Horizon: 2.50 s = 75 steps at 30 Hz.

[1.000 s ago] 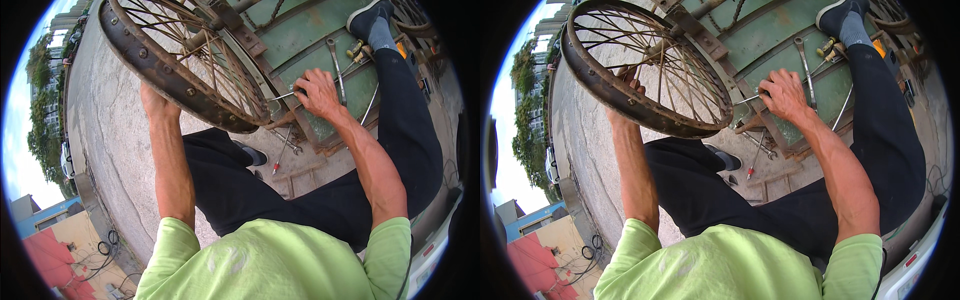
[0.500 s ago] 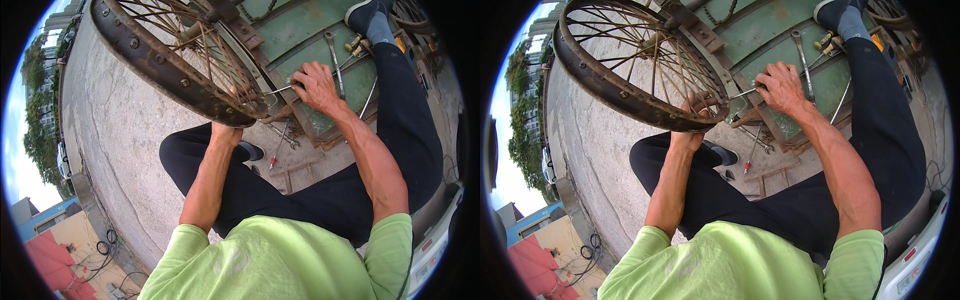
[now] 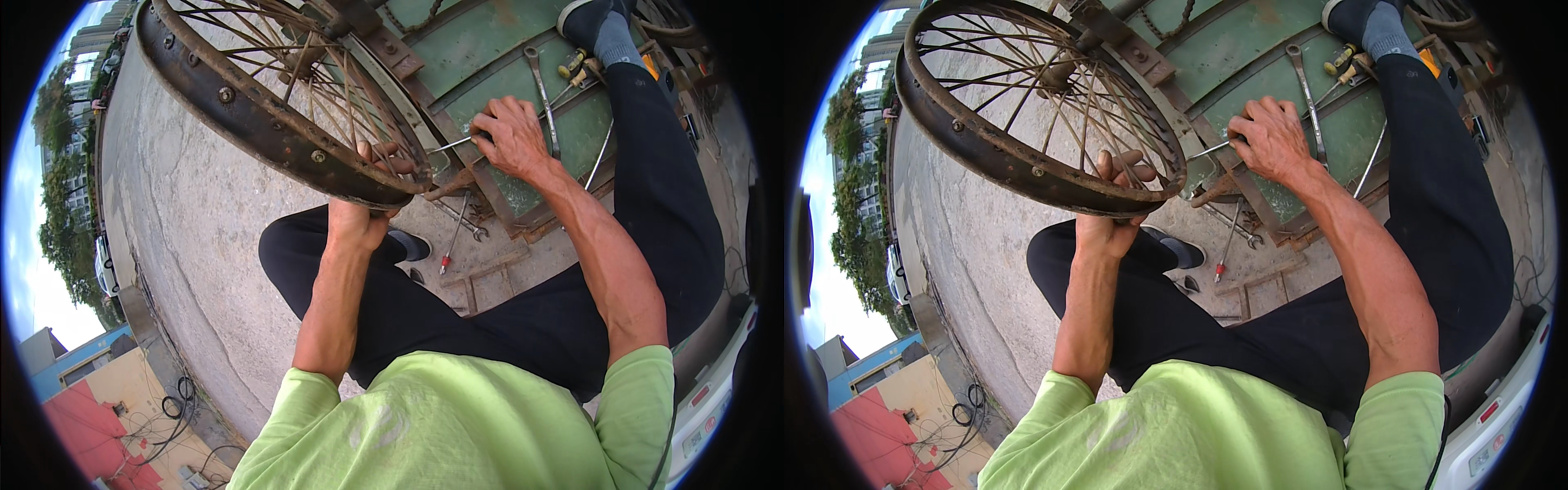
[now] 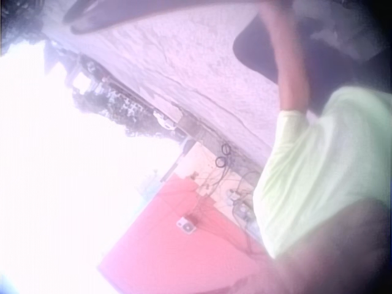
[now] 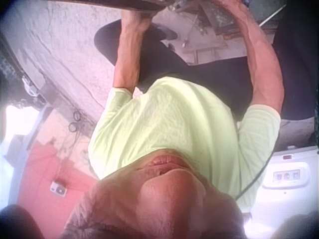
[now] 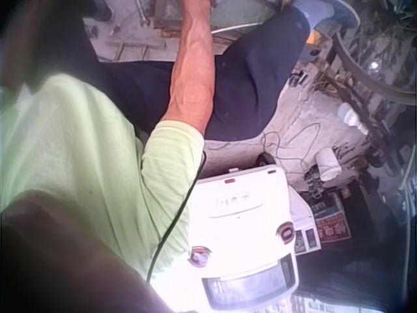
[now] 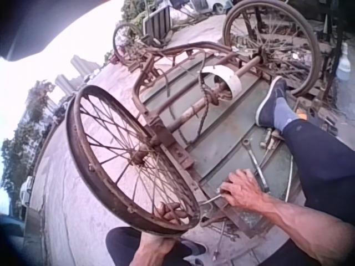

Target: The person sits on the ground and uses a wrench to tighten the nuts on a bicycle wheel rim. They rotate the wheel to access different nuts and continue tightening them throughout the clip.

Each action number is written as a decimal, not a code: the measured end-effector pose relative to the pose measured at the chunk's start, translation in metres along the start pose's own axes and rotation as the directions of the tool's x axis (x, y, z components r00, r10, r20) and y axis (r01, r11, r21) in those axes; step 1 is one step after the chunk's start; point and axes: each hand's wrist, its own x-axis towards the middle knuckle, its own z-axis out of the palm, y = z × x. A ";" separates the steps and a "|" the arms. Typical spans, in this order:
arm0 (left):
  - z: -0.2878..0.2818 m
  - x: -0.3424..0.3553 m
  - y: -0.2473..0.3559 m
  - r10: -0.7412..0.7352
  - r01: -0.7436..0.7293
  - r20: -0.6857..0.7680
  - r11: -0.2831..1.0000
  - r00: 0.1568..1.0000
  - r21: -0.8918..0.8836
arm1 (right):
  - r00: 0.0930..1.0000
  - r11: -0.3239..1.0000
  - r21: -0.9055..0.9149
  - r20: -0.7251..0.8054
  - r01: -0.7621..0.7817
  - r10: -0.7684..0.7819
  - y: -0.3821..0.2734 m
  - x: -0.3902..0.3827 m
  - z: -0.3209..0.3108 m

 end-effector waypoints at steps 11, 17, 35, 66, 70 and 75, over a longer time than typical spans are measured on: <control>0.012 -0.017 0.031 0.082 -0.074 0.083 0.993 0.993 -0.090 | 1.000 1.000 -0.008 0.015 -0.008 0.008 0.000 0.000 0.001; 0.018 -0.022 0.053 0.111 -0.091 0.114 0.981 0.987 -0.170 | 0.999 0.999 -0.013 0.039 -0.029 0.029 -0.001 0.000 0.000; 0.000 -0.012 0.131 0.312 -0.205 0.318 0.923 0.895 -0.327 | 1.000 1.000 -0.013 0.019 -0.020 0.020 -0.001 0.000 0.001; 0.003 -0.039 0.022 0.238 -0.272 0.176 0.941 0.955 0.201 | 1.000 1.000 0.009 -0.003 -0.007 0.007 -0.001 0.000 0.001; 0.003 -0.041 0.036 0.286 -0.310 0.186 0.943 0.940 0.118 | 1.000 1.000 0.008 0.000 -0.010 0.010 -0.002 0.000 0.000; 0.010 -0.042 0.064 0.296 -0.293 0.198 0.955 0.935 -0.041 | 1.000 1.000 0.000 0.014 -0.015 0.015 -0.002 0.000 0.000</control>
